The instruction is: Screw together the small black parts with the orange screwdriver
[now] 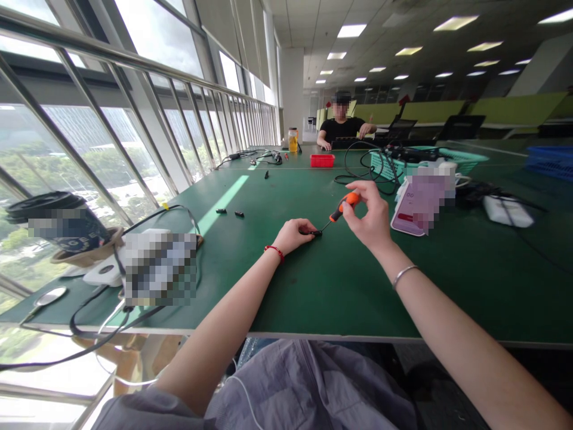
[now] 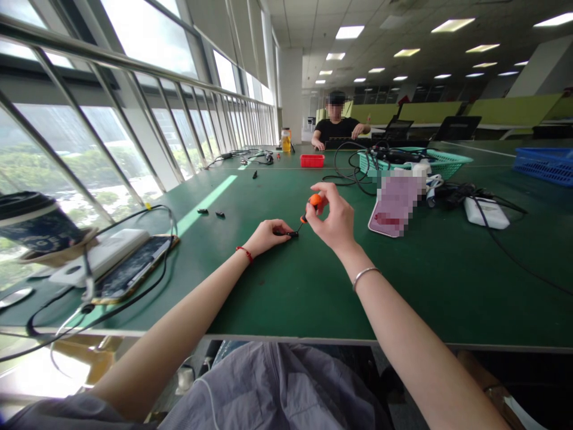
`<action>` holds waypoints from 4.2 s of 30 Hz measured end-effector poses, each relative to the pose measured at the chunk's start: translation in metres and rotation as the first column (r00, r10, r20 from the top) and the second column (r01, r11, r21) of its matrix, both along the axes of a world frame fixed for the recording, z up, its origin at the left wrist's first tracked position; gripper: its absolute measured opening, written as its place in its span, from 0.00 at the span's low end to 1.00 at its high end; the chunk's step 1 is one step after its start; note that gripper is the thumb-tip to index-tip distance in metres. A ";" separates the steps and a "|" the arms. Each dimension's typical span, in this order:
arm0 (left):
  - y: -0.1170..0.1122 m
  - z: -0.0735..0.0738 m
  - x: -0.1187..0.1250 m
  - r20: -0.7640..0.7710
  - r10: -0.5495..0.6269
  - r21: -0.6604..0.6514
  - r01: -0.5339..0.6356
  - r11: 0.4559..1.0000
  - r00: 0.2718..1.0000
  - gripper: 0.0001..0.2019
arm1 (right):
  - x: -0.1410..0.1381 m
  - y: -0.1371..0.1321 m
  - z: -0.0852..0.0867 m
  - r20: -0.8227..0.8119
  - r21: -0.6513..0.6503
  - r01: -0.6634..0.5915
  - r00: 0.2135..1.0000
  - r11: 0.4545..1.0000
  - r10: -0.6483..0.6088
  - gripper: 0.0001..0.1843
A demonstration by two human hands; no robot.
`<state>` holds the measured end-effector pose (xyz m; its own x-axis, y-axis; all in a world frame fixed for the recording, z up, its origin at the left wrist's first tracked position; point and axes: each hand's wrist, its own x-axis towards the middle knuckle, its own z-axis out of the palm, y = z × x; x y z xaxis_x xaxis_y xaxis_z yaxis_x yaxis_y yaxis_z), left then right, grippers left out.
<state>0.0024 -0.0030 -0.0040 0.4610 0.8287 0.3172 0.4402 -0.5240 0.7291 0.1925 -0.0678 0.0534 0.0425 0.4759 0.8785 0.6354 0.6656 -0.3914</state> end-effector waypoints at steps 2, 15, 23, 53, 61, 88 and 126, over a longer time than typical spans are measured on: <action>0.000 0.000 0.000 0.005 -0.003 -0.002 0.003 1.000 1.000 0.07 | 0.000 0.000 0.000 0.002 0.005 -0.009 1.000 1.000 0.009 0.12; -0.002 0.001 0.001 -0.034 0.041 0.025 -0.040 0.999 0.999 0.07 | -0.001 0.000 -0.001 0.013 0.006 0.018 1.000 1.000 -0.018 0.11; 0.000 -0.002 0.002 -0.038 0.070 0.035 -0.069 0.997 0.997 0.06 | -0.002 0.000 0.000 0.014 -0.079 0.067 0.998 0.995 -0.066 0.10; 0.000 -0.003 0.003 -0.048 0.139 0.061 -0.136 0.989 0.989 0.06 | -0.003 0.001 -0.001 0.027 -0.088 0.071 0.997 0.994 -0.069 0.11; 0.000 -0.001 0.003 -0.054 0.133 0.073 -0.129 0.989 0.990 0.06 | -0.004 0.002 -0.003 0.030 -0.005 0.016 0.999 1.000 -0.016 0.14; 0.003 -0.004 0.001 0.070 0.015 -0.031 -0.013 0.999 0.997 0.06 | -0.004 0.001 -0.002 0.060 -0.050 0.014 0.998 0.999 -0.011 0.11; 0.001 -0.003 0.005 0.098 0.093 -0.099 -0.083 0.992 0.991 0.06 | -0.005 0.001 -0.002 0.044 -0.115 0.055 0.998 0.992 -0.050 0.10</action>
